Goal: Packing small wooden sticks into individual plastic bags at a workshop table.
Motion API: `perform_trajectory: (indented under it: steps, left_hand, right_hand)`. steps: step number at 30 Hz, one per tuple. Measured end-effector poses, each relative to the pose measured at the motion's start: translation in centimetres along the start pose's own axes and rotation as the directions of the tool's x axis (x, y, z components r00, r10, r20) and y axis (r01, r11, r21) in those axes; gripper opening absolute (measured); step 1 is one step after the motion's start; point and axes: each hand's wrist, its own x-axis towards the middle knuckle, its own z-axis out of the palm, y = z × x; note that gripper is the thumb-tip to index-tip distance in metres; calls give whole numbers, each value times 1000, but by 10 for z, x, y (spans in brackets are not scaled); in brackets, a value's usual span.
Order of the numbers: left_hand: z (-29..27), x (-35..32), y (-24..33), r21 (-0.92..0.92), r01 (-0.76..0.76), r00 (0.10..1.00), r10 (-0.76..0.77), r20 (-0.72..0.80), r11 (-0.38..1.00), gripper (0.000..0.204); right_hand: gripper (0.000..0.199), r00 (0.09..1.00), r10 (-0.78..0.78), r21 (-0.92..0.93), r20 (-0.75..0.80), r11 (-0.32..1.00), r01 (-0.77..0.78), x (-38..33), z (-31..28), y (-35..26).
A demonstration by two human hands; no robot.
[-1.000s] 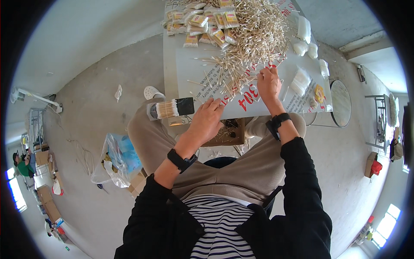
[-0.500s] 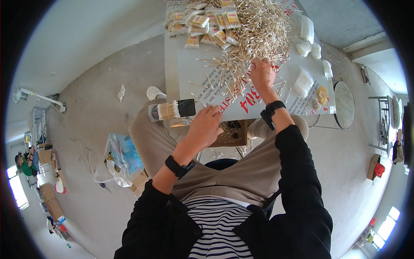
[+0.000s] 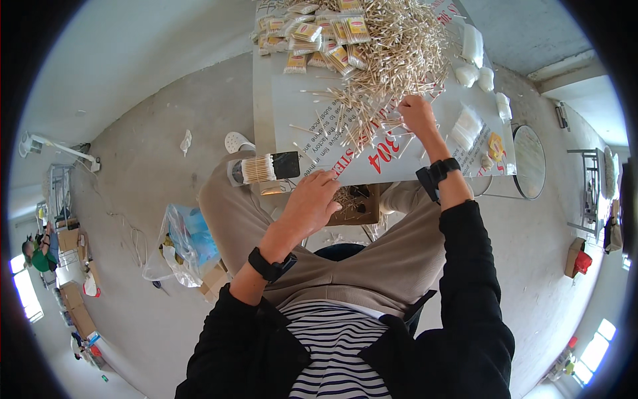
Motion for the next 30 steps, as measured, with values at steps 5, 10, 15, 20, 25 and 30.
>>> perform_trajectory:
  steps: [5, 10, 15, 20, 25, 30]
  left_hand:
    - [-2, -2, -4, -42, 16, 1000, -17, -27, 999, 43]
    - [1, -3, -4, -64, 14, 999, -17, -35, 998, 42]
    - [-2, -9, -1, -80, 34, 998, -38, -44, 996, 42]
    - [-2, -8, 1, -190, 57, 995, -73, -75, 980, 43]
    - [-9, 39, 8, -711, 211, 932, -357, -61, 671, 40]
    - [-25, 57, 12, -928, 188, 910, -413, 41, 321, 17]
  right_hand:
    - [20, 996, 23, 236, 89, 971, -43, -9, -20, 10]
    - [21, 989, 56, 312, 138, 945, -97, -16, -24, 24]
    - [22, 957, 58, 593, 286, 773, -224, -31, -30, 11]
    - [20, 922, -59, 741, 383, 615, -269, -54, -40, -5]
    - [19, 857, -175, 692, 485, 676, -253, -93, -33, -36]
    - [16, 772, -228, 664, 594, 681, -309, -119, -30, -62]
